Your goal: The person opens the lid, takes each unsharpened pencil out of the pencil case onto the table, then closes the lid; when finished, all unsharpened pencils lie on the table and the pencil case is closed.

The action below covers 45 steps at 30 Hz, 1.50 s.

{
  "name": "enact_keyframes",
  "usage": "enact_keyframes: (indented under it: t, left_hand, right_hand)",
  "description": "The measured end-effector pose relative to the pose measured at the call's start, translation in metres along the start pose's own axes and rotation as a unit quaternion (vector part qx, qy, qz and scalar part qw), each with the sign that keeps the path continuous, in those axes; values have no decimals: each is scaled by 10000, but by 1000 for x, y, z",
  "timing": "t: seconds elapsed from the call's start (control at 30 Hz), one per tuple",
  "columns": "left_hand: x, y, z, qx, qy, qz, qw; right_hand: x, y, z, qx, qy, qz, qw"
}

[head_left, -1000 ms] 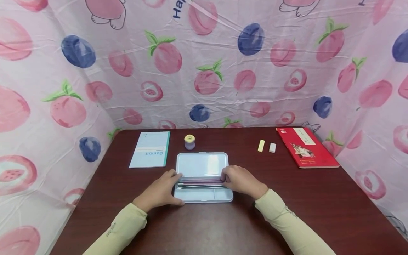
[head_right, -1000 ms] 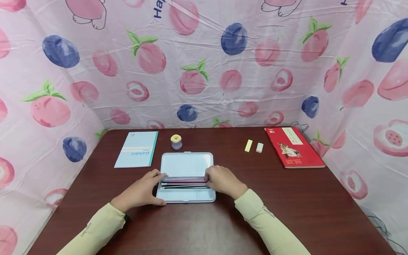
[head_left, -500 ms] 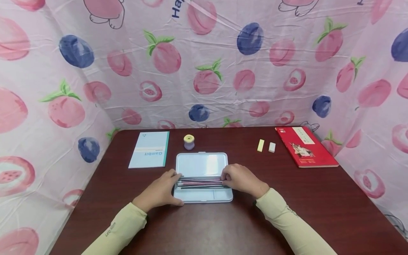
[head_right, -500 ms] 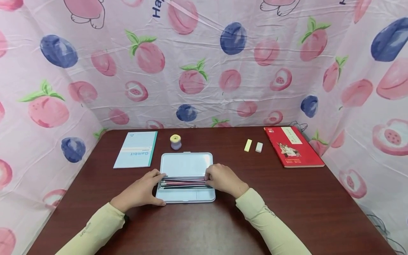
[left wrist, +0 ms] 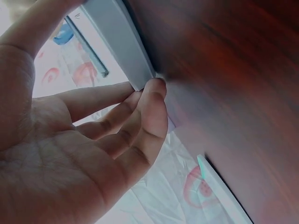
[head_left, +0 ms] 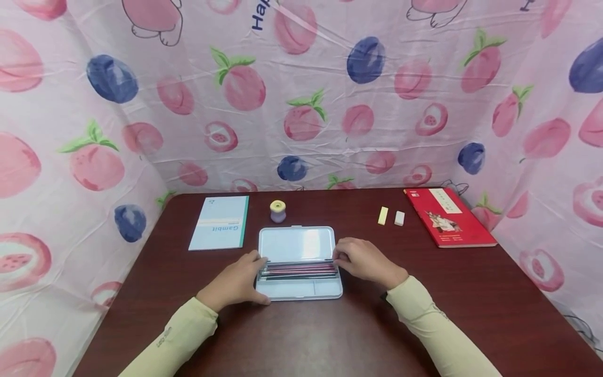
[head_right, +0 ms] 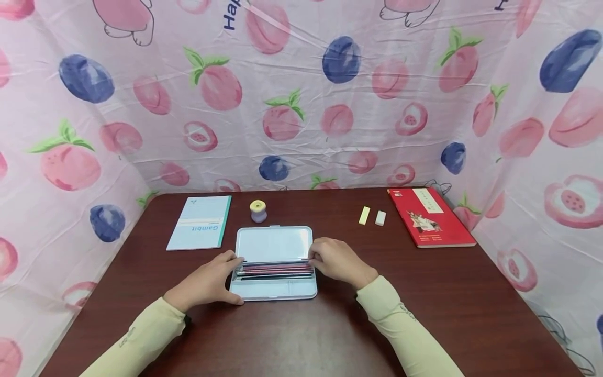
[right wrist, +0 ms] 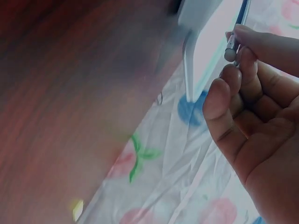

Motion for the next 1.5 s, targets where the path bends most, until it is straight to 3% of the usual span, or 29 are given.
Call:
enact_keyframes:
  t: [0.37,0.6,0.83,1.17,1.5]
  left_hand:
    - [0,0,-1,5,-136,13,9999]
    - [1,-1,-1,1,-57,5,10000]
    - [0,-1,-1,-2,-115,11,9999]
    - [-1,-3,0,48,-190,28,9998]
    - [-2,0,0,-25,-56,4,10000]
  right_hand:
    - [33,-29,-59,-392,364,66,9985]
    - [41,-56,-104,-564,1038,394,9922]
    - [49,-76,-132,-757,1313,291,9880]
    - [51,-87,-153,-1182,1051,180,9872]
    - [51,-82,-154,-1109,681,127,9914]
Point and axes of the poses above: each hand's wrist, its own y-axis towards the middle knuckle, its own x-axis out of the back of the hand, z = x × y, the point moved 9 cm from there along y, towards the middle knuckle, and after that the axes turned 7 degrees about y, right-handed, at the moved point
